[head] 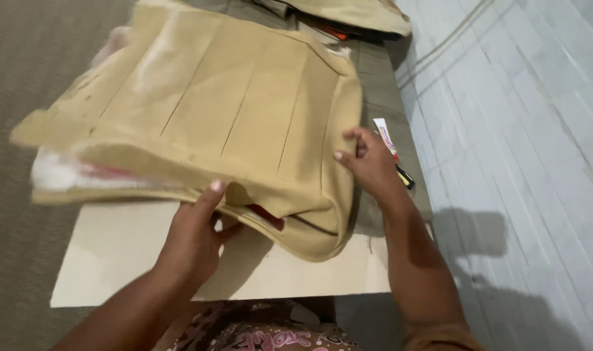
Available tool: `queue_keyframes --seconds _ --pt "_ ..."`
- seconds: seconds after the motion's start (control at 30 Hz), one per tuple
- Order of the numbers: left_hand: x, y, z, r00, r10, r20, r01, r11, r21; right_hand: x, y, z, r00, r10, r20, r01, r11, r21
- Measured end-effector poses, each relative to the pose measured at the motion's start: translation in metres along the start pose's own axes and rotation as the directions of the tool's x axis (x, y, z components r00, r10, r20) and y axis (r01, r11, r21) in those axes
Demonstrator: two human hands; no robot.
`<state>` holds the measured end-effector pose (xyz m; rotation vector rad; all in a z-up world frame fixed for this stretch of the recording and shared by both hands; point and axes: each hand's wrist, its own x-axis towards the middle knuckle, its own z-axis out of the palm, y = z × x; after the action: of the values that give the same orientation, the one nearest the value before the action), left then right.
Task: Marking and tucking leather upholstery material around a padded base
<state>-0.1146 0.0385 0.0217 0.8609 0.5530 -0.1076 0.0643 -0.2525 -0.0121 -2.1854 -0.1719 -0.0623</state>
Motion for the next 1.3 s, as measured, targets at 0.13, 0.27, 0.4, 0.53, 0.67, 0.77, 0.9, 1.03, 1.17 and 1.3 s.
queue_keyframes --seconds 0.13,0.27,0.4,0.53,0.67,0.77,0.9,1.03,1.17,1.3 --pt "0.028 0.016 -0.002 0.972 0.226 0.065 -0.235 0.945 0.228 -0.002 0.0 0.007 0.985 -0.13 0.115 0.135 0.99 -0.044" --pt "0.067 0.041 -0.008 0.948 0.316 0.029 -0.305 0.883 0.356 -0.011 0.009 0.028 0.978 -0.098 0.186 0.112 0.991 -0.067" --pt "0.118 0.077 -0.024 0.932 0.358 0.057 -0.329 0.77 0.546 -0.033 -0.028 0.043 0.972 -0.075 0.224 0.063 0.996 0.057" --pt "0.14 0.106 -0.043 0.882 0.462 0.096 -0.421 0.679 0.601 -0.017 -0.007 0.032 0.949 -0.263 0.173 0.217 0.945 0.247" --pt "0.089 0.132 -0.021 0.875 0.453 0.17 -0.416 0.525 0.743 0.012 -0.007 -0.019 0.628 -0.711 -0.316 0.523 0.687 -0.505" --pt "0.081 0.125 -0.011 0.895 0.395 0.207 -0.4 0.504 0.766 0.02 -0.004 -0.021 0.943 -0.153 -0.295 0.056 0.948 -0.313" --pt "0.088 0.123 -0.021 0.911 0.349 0.22 -0.375 0.477 0.795 0.018 -0.012 -0.021 0.98 -0.003 -0.199 -0.029 0.987 -0.159" --pt "0.126 0.123 -0.039 0.848 0.427 0.315 -0.506 0.471 0.723 0.015 0.0 -0.032 0.985 0.041 -0.165 -0.058 0.994 -0.095" --pt "0.125 0.147 -0.011 0.887 0.418 0.195 -0.279 0.151 0.948 -0.012 -0.055 -0.039 0.993 0.114 0.003 -0.111 0.976 -0.186" --pt "0.138 0.135 -0.004 0.87 0.454 0.194 -0.204 -0.028 0.979 -0.008 -0.035 -0.039 1.0 0.008 0.03 -0.001 0.973 -0.233"
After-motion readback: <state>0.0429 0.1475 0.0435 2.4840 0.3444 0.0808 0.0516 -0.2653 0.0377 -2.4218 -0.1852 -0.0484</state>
